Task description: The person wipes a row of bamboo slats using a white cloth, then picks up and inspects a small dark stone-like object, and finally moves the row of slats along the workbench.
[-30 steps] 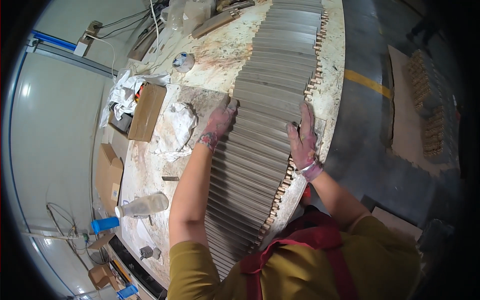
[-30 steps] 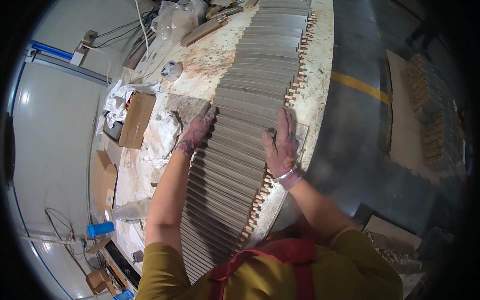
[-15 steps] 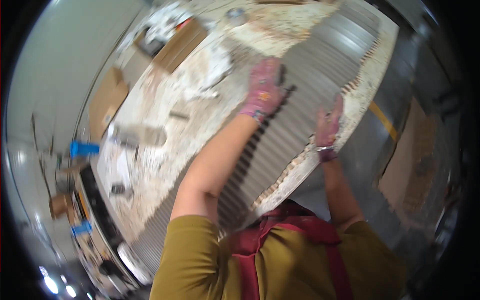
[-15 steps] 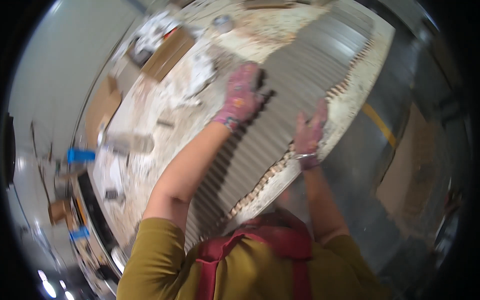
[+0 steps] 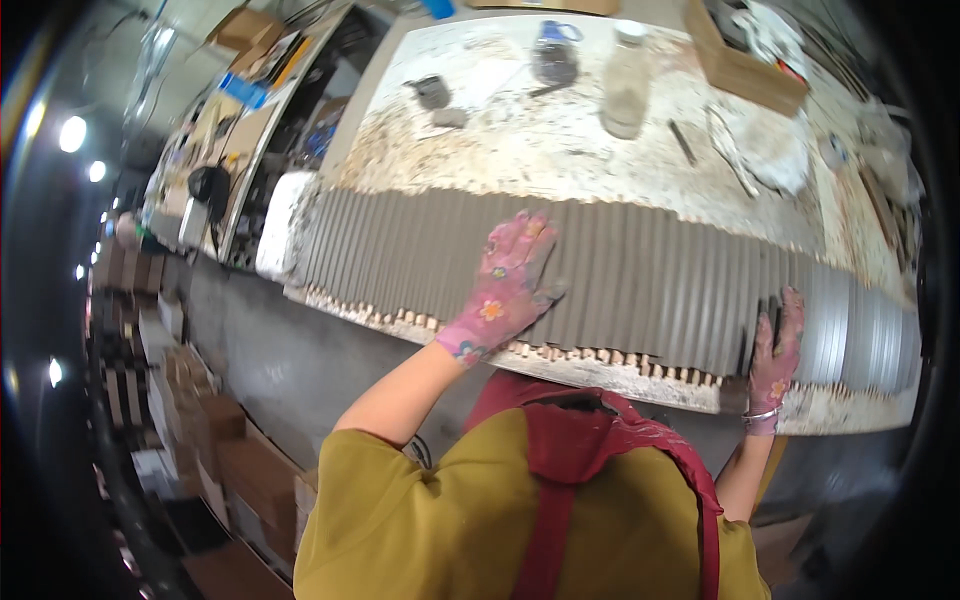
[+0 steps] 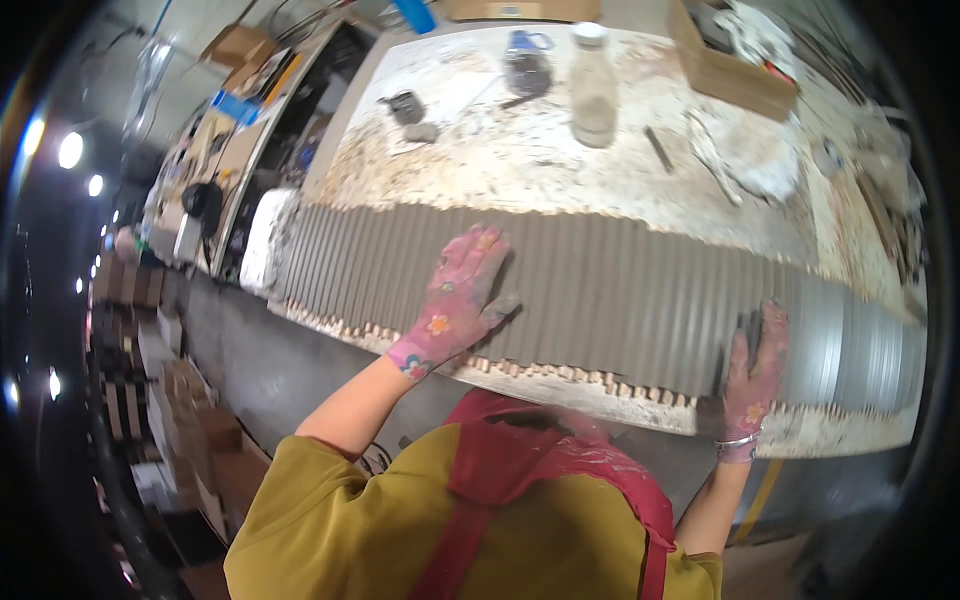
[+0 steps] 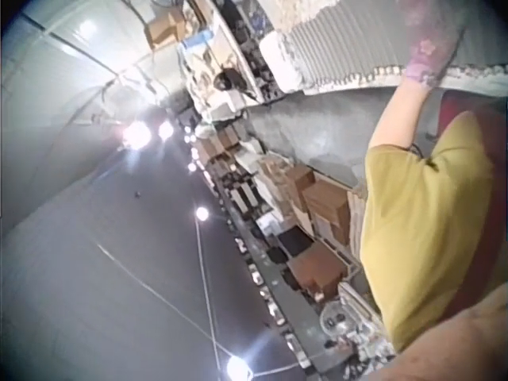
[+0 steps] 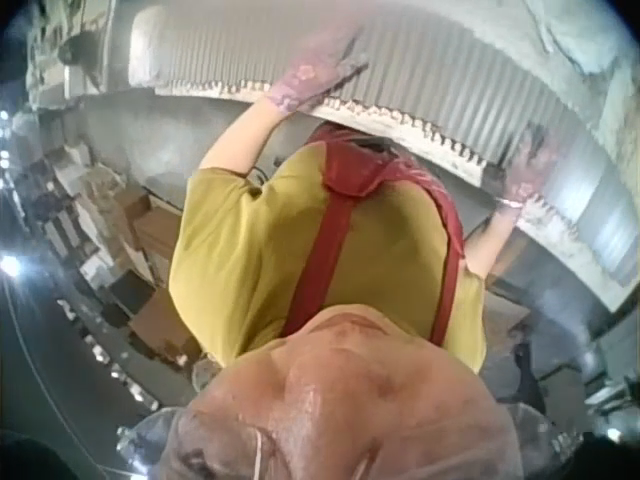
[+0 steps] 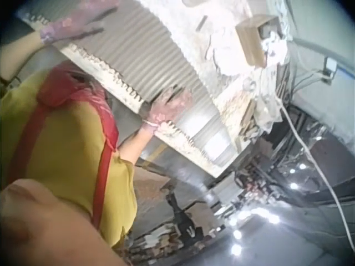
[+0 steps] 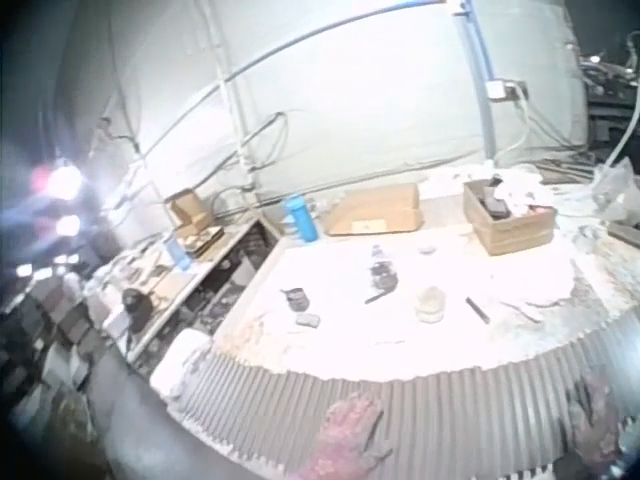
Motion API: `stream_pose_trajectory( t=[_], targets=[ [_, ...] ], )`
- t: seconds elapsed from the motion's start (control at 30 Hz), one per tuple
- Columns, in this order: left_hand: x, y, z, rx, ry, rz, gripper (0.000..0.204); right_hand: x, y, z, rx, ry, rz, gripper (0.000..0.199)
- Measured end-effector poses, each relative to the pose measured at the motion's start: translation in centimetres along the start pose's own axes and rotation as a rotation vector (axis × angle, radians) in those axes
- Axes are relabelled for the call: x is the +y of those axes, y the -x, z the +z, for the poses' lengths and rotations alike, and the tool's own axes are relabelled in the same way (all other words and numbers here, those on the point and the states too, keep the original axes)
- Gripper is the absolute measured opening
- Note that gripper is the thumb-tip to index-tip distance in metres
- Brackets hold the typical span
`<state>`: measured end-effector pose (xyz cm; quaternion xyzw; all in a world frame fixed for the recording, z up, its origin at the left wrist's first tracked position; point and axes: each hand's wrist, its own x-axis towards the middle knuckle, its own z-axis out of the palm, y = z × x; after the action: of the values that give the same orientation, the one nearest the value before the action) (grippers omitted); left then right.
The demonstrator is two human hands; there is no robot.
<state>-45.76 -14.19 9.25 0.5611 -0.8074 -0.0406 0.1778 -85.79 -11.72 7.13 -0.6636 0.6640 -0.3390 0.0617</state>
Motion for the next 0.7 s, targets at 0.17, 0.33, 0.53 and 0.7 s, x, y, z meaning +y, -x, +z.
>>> stream_pose_trajectory(
  t=[0.17,0.33,0.53,0.7],
  targets=[
    [-8.5,8.8,-4.5,0.086,-0.048,-0.170,0.063,-7.9,-2.6,3.6,-0.317,0.076,-0.188,0.054],
    [-16.7,15.4,-8.9,0.083,-0.184,-0.220,0.064,-18.8,-4.7,7.8,-0.547,0.009,-0.247,0.053],
    [-19.3,15.0,-6.7,-0.120,-0.064,0.153,0.061,-30.6,-6.7,22.0,-0.450,-0.178,-0.648,0.059],
    [-21.0,15.4,-6.5,-0.091,-0.110,0.256,0.057,-32.9,-6.1,26.5,-0.667,0.080,-0.689,0.064]
  ],
)
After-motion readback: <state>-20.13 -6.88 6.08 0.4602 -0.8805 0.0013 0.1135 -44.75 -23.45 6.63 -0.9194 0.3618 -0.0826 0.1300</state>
